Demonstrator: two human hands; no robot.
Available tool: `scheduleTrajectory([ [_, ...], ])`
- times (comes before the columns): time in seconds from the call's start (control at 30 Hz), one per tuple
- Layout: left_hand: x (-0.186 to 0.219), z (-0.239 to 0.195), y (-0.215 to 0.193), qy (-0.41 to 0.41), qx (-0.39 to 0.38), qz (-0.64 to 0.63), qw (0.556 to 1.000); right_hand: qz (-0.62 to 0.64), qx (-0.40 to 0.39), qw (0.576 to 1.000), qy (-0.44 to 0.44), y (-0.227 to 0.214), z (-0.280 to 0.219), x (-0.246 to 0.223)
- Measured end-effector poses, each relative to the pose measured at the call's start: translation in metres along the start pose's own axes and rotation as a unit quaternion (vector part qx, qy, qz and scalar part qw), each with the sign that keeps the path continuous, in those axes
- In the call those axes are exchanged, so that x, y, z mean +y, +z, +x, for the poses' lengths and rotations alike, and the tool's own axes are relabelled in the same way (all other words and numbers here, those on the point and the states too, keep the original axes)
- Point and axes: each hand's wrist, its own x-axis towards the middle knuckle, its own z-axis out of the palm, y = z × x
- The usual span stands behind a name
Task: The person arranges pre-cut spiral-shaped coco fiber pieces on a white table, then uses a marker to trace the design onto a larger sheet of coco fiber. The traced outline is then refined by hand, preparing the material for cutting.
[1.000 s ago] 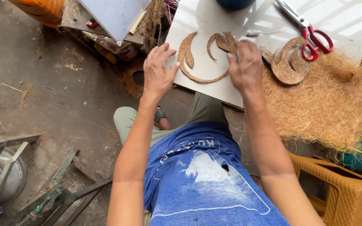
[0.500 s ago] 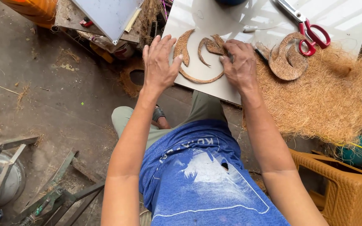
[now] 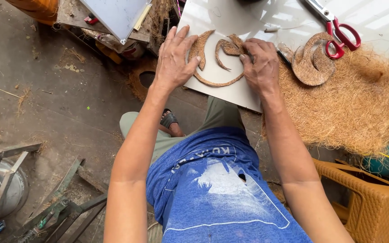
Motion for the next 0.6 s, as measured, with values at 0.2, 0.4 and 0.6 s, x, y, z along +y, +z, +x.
scheduleTrajectory([
  [0.2, 0.001, -0.004, -0.001, 0.018, 0.032, -0.025, 0.999, 0.016, -0.009, 1.0, 0.015, -0.01, 0.003, -0.007],
  [0.4, 0.005, -0.005, -0.005, 0.016, 0.033, -0.042, 0.998, 0.005, -0.001, 1.0, 0.023, -0.01, 0.003, -0.01],
  [0.6, 0.005, -0.006, -0.005, 0.019, 0.04, -0.043, 0.998, 0.036, -0.01, 0.999, 0.036, -0.015, -0.001, -0.011],
])
